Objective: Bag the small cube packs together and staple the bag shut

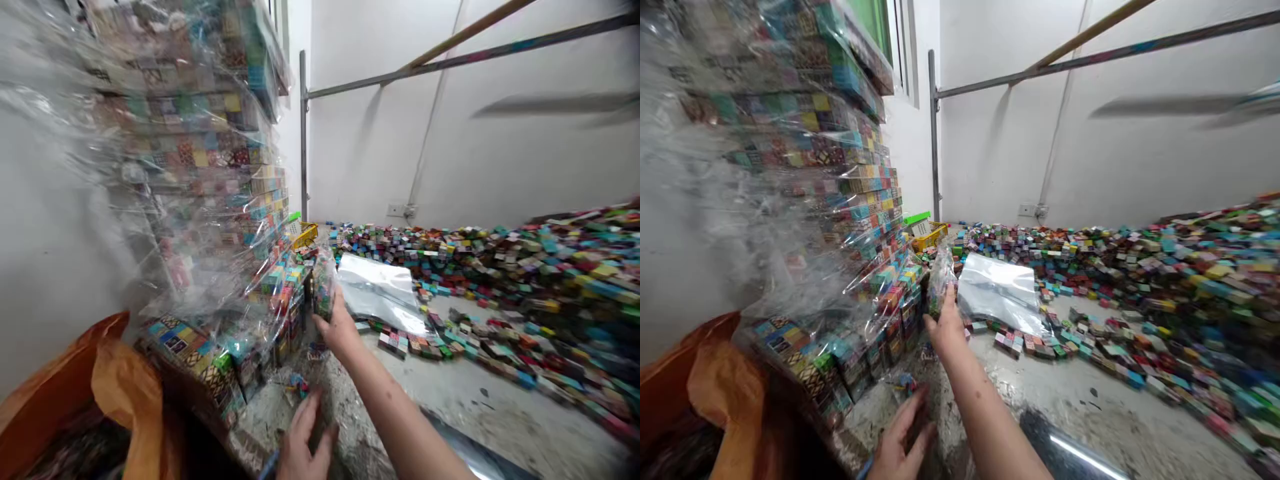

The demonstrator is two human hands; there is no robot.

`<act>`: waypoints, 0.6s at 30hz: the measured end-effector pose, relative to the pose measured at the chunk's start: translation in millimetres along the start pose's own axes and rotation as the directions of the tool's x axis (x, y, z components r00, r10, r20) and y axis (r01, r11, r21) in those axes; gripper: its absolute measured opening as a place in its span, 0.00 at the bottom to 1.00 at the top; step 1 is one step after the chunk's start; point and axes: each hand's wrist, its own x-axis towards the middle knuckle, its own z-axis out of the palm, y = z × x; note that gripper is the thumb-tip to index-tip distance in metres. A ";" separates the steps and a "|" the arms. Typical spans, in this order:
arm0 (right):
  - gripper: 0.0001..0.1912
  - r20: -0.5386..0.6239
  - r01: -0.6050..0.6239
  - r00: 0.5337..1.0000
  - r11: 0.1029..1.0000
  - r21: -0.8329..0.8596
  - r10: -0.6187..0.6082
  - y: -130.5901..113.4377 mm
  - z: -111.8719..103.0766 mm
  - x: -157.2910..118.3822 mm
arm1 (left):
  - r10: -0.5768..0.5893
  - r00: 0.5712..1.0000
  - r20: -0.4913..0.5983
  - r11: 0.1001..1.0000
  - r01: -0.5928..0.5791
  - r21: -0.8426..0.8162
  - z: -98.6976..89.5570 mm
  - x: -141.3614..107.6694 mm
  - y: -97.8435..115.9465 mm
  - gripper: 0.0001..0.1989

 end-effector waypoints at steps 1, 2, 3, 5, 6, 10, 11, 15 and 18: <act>0.46 0.000 0.013 1.000 1.000 0.000 -0.013 -0.8 4.4 -1.8 | 0.015 1.000 -0.004 1.000 -0.015 0.001 0.5 0.3 -2.3 0.25; 0.46 0.000 0.023 1.000 1.000 0.001 -0.023 -1.5 8.2 -3.5 | 0.030 1.000 -0.008 1.000 -0.030 0.003 1.1 0.6 -4.4 0.24; 0.47 0.000 0.030 1.000 1.000 0.004 -0.030 -1.9 11.2 -5.1 | 0.047 0.999 -0.012 0.999 -0.047 0.006 1.8 1.1 -6.3 0.24; 0.48 -0.003 0.034 0.999 0.999 0.012 -0.034 -1.9 14.0 -8.0 | 0.087 0.996 -0.021 0.996 -0.087 0.014 3.2 2.2 -8.9 0.23; 0.49 -0.004 0.032 0.999 0.999 0.017 -0.032 -1.3 14.2 -9.2 | 0.111 0.994 -0.025 0.994 -0.110 0.019 3.7 2.8 -9.4 0.22; 0.53 -0.024 -0.024 0.999 0.999 0.042 0.025 3.8 14.1 -12.6 | 0.192 0.980 -0.044 0.980 -0.190 0.063 0.7 5.0 -5.3 0.21; 0.54 -0.036 -0.044 0.998 0.998 0.045 0.046 5.9 15.0 -12.9 | 0.197 0.979 -0.044 0.977 -0.193 0.088 -1.6 4.9 -3.1 0.21; 0.53 -0.056 -0.071 0.996 0.997 0.032 0.073 14.8 18.2 -8.7 | 0.210 0.975 -0.073 0.958 -0.191 0.214 -13.7 1.6 5.4 0.18; 0.40 -0.010 -0.059 0.998 0.998 -0.024 0.059 16.7 11.4 1.8 | 0.231 0.968 -0.098 0.939 -0.195 0.284 -22.2 -1.3 8.8 0.17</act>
